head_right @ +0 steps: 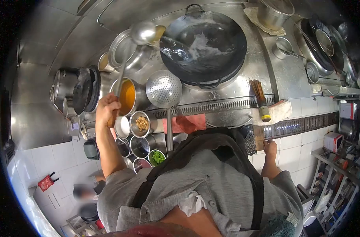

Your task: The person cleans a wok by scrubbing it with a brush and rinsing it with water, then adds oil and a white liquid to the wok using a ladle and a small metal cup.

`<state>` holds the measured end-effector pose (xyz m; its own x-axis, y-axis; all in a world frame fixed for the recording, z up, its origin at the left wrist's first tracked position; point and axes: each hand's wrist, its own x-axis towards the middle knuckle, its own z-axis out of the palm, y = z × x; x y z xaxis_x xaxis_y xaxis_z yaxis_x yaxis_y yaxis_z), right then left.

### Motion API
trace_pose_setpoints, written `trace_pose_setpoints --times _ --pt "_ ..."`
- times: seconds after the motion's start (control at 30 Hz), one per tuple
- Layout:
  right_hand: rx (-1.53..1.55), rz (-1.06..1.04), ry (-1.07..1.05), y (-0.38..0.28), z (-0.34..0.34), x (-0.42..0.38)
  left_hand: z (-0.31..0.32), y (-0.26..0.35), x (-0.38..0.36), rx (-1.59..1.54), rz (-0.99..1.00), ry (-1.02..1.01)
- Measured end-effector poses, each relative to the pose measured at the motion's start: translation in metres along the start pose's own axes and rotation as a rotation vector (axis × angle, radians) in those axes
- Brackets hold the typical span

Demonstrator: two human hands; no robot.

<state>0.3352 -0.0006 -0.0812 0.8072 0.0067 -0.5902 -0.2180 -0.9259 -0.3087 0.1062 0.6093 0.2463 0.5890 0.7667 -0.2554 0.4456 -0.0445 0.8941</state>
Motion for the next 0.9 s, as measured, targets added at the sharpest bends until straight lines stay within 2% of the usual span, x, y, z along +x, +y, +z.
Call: trace_pose_setpoints --times 0.1,0.13,0.17,0.27,0.33,0.37,0.43,0.47,0.53,0.57,0.6,0.67,0.8,0.87,0.9 --pt "0.014 0.039 0.002 -0.005 -0.003 -0.017 -0.019 -0.009 0.049 0.454 0.11 0.241" --pt "0.023 0.045 0.003 -0.004 -0.003 -0.02 -0.042 -0.043 0.094 0.639 0.172 0.336" --pt "0.024 0.049 0.011 -0.002 -0.005 -0.021 -0.049 -0.04 0.122 0.843 0.111 0.338" --pt "0.022 0.03 0.009 0.0 -0.006 -0.028 -0.053 -0.045 0.193 0.942 0.025 0.334" --pt "0.078 0.095 0.03 -0.002 -0.013 -0.041 -0.055 -0.063 0.241 1.036 -0.246 0.189" --pt "0.087 0.125 0.033 -0.002 -0.015 -0.046 -0.06 -0.081 0.269 1.035 -0.241 0.184" --pt "0.078 0.142 0.04 0.002 -0.015 -0.054 -0.071 -0.115 0.317 0.6 -0.362 0.125" --pt "0.063 0.154 0.039 0.008 -0.015 -0.059 -0.063 -0.112 0.317 0.599 -0.364 0.121" --pt "0.033 0.118 0.044 0.031 -0.007 -0.058 -0.048 -0.098 0.307 -0.333 -0.404 0.268" --pt "0.064 0.119 0.036 0.038 -0.004 -0.059 -0.061 -0.115 0.322 -0.626 -0.358 0.124" --pt "0.095 0.118 0.024 0.038 -0.002 -0.06 -0.064 -0.115 0.326 -0.79 -0.363 0.1" --pt "0.104 0.119 0.009 0.028 -0.005 -0.065 -0.074 -0.12 0.324 -1.029 -0.341 0.148" --pt "0.097 0.094 -0.015 0.026 -0.005 -0.05 -0.071 -0.098 0.272 -1.208 -0.194 0.209" --pt "0.09 0.082 -0.024 0.018 -0.008 -0.04 -0.076 -0.085 0.242 -1.266 -0.215 0.019" --pt "0.086 0.074 -0.026 0.014 -0.011 -0.035 -0.074 -0.074 0.222 -1.259 -0.197 -0.002"
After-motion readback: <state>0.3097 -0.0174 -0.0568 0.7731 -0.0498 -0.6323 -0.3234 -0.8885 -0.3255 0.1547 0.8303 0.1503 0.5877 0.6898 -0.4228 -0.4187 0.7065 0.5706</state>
